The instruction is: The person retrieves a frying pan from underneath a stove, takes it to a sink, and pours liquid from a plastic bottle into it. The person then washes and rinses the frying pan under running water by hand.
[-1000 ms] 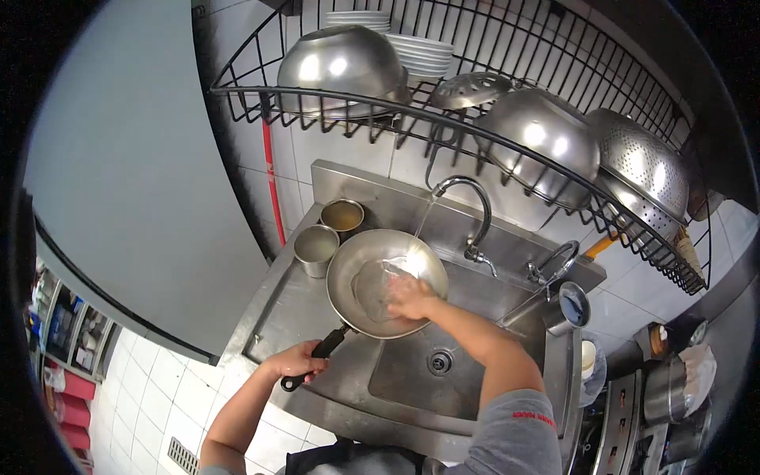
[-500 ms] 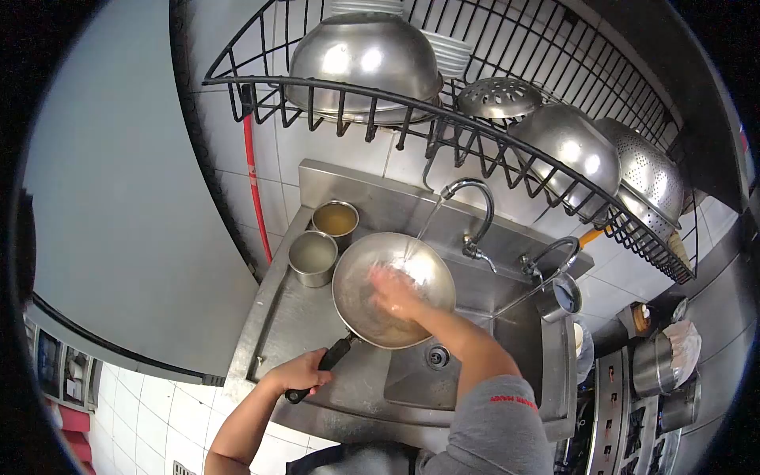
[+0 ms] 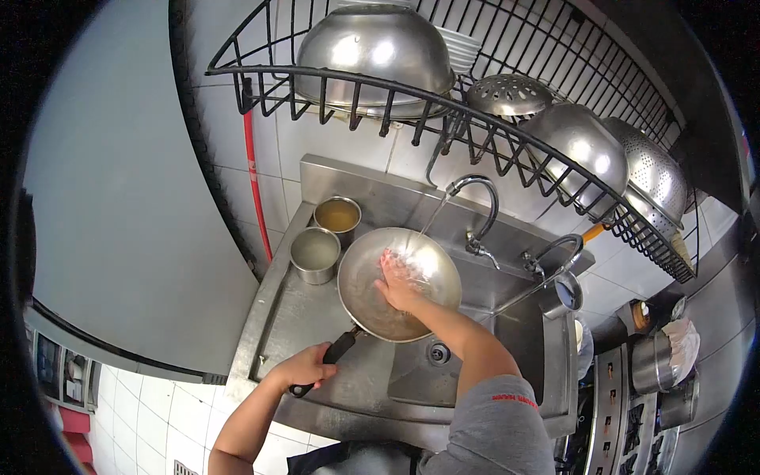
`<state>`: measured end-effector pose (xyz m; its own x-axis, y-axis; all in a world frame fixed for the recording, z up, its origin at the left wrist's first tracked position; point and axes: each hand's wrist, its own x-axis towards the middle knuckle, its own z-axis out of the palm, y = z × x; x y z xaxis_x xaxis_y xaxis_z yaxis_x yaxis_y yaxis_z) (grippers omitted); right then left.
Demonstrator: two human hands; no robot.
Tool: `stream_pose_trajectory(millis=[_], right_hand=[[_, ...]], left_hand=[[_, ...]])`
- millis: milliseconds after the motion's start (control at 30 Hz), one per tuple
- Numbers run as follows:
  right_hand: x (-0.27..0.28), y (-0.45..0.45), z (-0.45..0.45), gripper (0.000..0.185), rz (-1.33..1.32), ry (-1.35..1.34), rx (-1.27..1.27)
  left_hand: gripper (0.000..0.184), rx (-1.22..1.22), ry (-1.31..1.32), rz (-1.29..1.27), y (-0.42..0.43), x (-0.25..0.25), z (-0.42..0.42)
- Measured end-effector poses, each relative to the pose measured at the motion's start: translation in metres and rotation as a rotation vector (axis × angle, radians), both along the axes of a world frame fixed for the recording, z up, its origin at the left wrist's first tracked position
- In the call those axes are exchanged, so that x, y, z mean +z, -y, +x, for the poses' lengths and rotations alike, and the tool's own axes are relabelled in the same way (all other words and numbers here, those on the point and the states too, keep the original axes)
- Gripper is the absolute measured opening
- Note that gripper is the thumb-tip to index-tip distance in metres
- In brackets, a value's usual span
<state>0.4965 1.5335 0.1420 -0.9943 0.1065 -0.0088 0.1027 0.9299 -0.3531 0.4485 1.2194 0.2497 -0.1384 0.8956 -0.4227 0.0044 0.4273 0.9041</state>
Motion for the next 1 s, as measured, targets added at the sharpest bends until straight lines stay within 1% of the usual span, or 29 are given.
stream_pose_trajectory(millis=[67, 167, 200, 233, 300, 367, 467, 500, 533, 567, 600, 700, 800, 833, 933, 1000], right_hand=[[0.028, 0.033, -0.003, 0.060, 0.117, 0.183, -0.288], [0.040, 0.026, 0.010, 0.063, -0.033, 0.430, 0.148], [0.052, 0.029, 0.013, 0.064, -0.090, 0.502, 0.297], [0.068, 0.027, 0.027, 0.066, -0.128, 0.634, 0.565], [0.082, -0.013, 0.065, 0.063, -0.495, 0.931, 0.604], [0.080, -0.074, 0.080, 0.062, 0.108, 1.144, 0.709], [0.121, -0.055, 0.081, 0.060, 0.601, 0.776, 0.088], [0.091, -0.052, 0.075, 0.061, 0.548, 0.561, -0.068], [0.049, -0.045, 0.066, 0.063, 0.488, 0.344, -0.216], [0.026, -0.036, 0.050, 0.062, 0.401, 0.190, -0.283], [0.015, -0.026, 0.032, 0.061, 0.317, 0.033, -0.343], [-0.005, 0.005, 0.007, 0.061, 0.086, 0.177, 0.017], [0.015, -0.038, -0.001, 0.062, 0.205, 0.112, 0.368], [0.023, -0.048, 0.001, 0.061, 0.102, 0.187, -0.044], [0.013, -0.008, 0.002, 0.059, 0.335, 0.137, -0.104], [0.027, -0.014, -0.001, 0.059, 0.295, 0.250, -0.052]], left_hand=[[0.018, -0.001, 0.011, -0.023, -0.005, 0.005, -0.003], [0.021, 0.014, 0.053, -0.017, -0.007, -0.002, -0.001], [0.022, 0.024, 0.062, -0.013, -0.005, -0.005, -0.003], [0.022, 0.029, 0.052, -0.023, -0.003, -0.005, -0.004], [0.022, 0.041, 0.044, -0.035, -0.001, -0.006, -0.002], [0.022, -0.001, -0.007, -0.013, 0.001, -0.009, 0.001], [0.023, -0.035, -0.012, 0.002, -0.006, 0.003, 0.006], [0.024, -0.039, -0.001, 0.003, -0.010, 0.008, 0.008], [0.024, -0.024, 0.003, 0.008, -0.010, 0.008, 0.008], [0.024, -0.011, 0.006, 0.013, -0.011, 0.008, 0.007], [0.024, 0.008, 0.008, 0.023, -0.015, 0.008, 0.006], [0.022, 0.010, 0.050, 0.003, -0.021, 0.010, 0.001], [0.020, 0.031, 0.099, 0.008, -0.020, 0.000, 0.002], [0.021, 0.022, 0.117, 0.019, -0.021, -0.001, 0.001], [0.021, -0.003, 0.146, 0.035, -0.022, -0.003, -0.005], [0.022, -0.026, 0.145, 0.014, -0.020, -0.005, -0.006]])
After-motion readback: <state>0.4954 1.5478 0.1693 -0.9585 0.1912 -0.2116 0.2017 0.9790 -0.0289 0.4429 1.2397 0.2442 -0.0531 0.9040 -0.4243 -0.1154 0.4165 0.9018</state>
